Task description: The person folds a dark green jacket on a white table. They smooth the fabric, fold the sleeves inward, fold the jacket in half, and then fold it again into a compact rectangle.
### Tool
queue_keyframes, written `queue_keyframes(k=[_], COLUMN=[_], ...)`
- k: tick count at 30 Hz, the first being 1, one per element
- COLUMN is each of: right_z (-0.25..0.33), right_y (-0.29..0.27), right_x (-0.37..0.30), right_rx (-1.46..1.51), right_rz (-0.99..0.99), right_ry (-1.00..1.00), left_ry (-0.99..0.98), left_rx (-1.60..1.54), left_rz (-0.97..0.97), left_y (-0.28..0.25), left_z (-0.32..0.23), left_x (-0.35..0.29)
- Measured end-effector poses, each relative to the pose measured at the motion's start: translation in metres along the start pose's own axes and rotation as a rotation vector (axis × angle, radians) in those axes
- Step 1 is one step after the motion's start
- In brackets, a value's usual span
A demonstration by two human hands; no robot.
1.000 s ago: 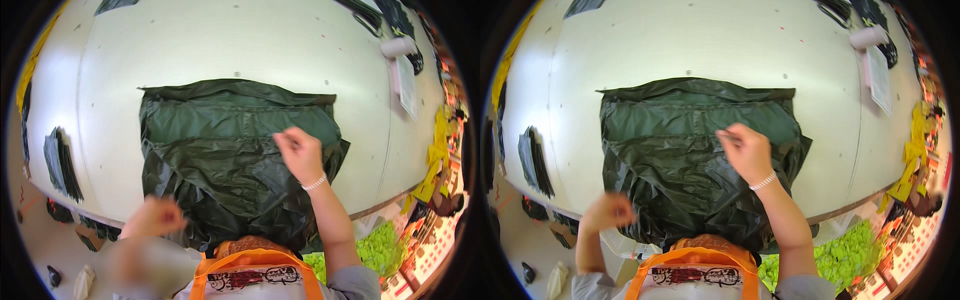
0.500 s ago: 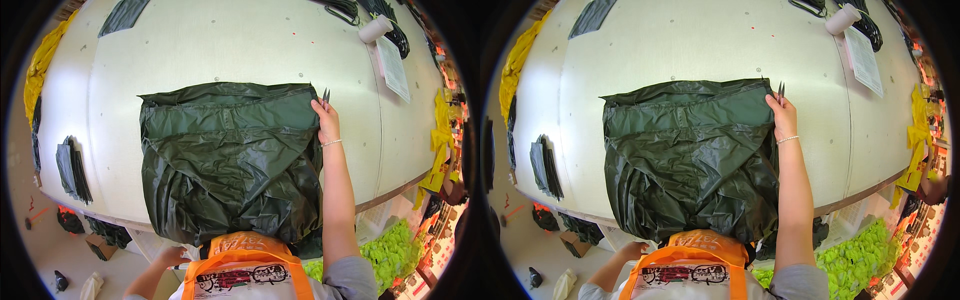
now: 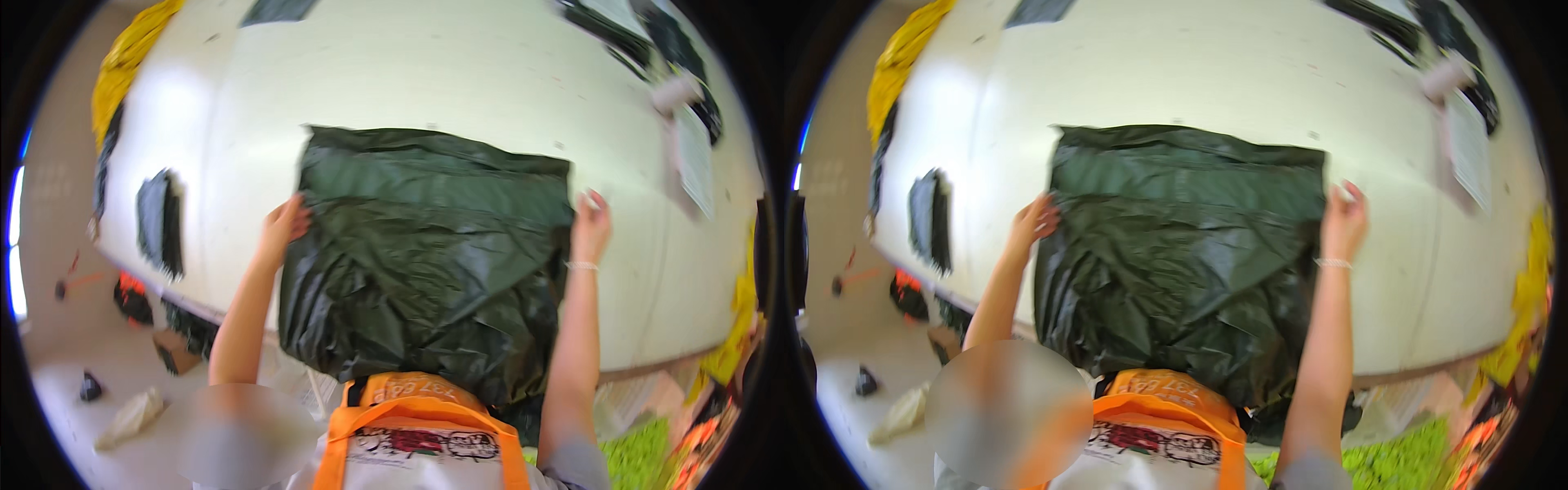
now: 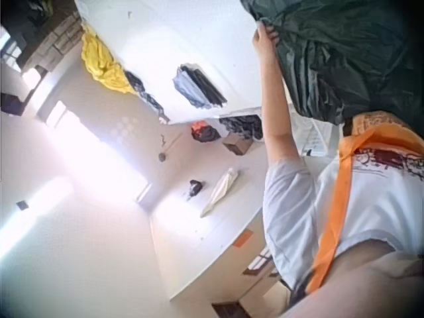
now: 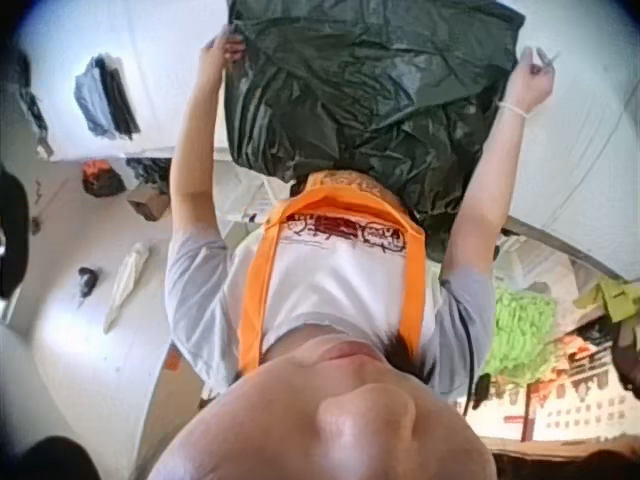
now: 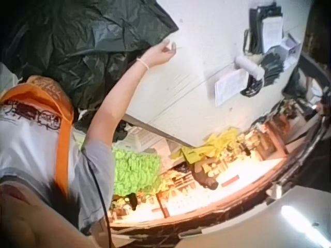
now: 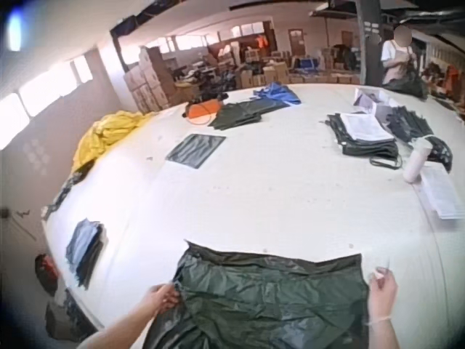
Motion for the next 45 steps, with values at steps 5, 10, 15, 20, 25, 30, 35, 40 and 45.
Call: queue_keyframes(k=[5, 10, 15, 20, 25, 30, 35, 40, 45], right_z=[0.075, 0.061, 0.050, -0.070, -0.156, -0.047, 0.004, 0.029, 0.122], right_y=[0.013, 0.034, 0.011, -0.071, -0.120, -0.090, -0.013, 0.006, 0.019], right_x=[-0.098, -0.154, -0.125, 0.012, 0.048, -0.038, -0.164, -0.149, -0.190], right_rx=[0.114, 0.024, 0.082, -0.183, -0.946, -0.364, 0.345, 0.633, -0.015], right_rz=[0.459, 0.590, 0.422, -0.071, -0.241, -0.004, 0.436, 0.136, 0.452], right_ry=[-0.192, -0.047, -0.102, -0.094, -0.419, -0.317, 0.609, 0.378, -0.630], left_ry=[0.018, 0.880, 0.896, 0.518, 0.472, 0.373, 0.086, 0.308, 0.884], left_rx=[-0.134, -0.001, 0.012, -0.171, 0.069, 0.206, -0.196, -0.531, -0.189], left_rz=[-0.130, -0.437, -0.442, -0.540, -0.396, -0.307, -0.096, -0.136, -0.066], left_y=[0.036, 0.065, 0.057, 0.015, 0.019, 0.035, 0.060, 0.064, 0.080], left_z=[-0.017, -0.059, -0.052, -0.019, 0.000, 0.035, 0.056, 0.022, -0.043], left_x=[0.031, -0.031, -0.047, -0.015, -0.045, -0.073, -0.041, -0.053, -0.120])
Point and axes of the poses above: each hand's wrist, its own x-axis towards the middle knuckle, its own y-axis out of the palm, z = x × y, the point moved 5 cm from there along x, towards the middle knuckle, and after that the axes turned 14 degrees about -z, right-handed, at the moved point
